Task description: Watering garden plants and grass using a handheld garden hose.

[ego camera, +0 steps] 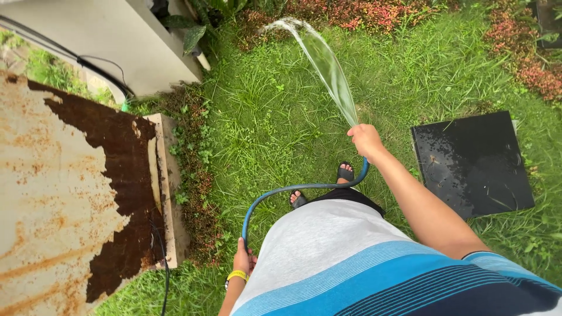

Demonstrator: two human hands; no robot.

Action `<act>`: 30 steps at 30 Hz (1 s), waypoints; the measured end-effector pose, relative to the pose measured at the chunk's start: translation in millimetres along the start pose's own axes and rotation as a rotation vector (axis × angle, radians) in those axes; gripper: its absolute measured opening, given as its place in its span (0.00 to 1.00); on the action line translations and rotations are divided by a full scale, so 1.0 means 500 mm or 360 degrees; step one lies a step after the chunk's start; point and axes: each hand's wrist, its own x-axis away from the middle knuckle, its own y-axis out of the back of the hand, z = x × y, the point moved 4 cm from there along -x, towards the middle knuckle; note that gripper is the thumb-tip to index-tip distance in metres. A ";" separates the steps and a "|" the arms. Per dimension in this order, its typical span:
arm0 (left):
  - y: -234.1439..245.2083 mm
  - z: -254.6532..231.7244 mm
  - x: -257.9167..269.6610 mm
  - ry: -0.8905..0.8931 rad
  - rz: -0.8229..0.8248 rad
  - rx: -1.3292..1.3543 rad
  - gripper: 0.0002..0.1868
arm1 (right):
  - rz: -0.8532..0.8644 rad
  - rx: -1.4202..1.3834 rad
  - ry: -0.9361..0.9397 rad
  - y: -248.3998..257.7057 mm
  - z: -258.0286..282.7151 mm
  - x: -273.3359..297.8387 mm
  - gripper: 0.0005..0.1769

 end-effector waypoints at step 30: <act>-0.021 -0.039 0.000 -0.0022 0.0006 -0.0123 0.36 | -0.0156 -0.0435 0.0011 0.086 -0.024 -0.019 0.15</act>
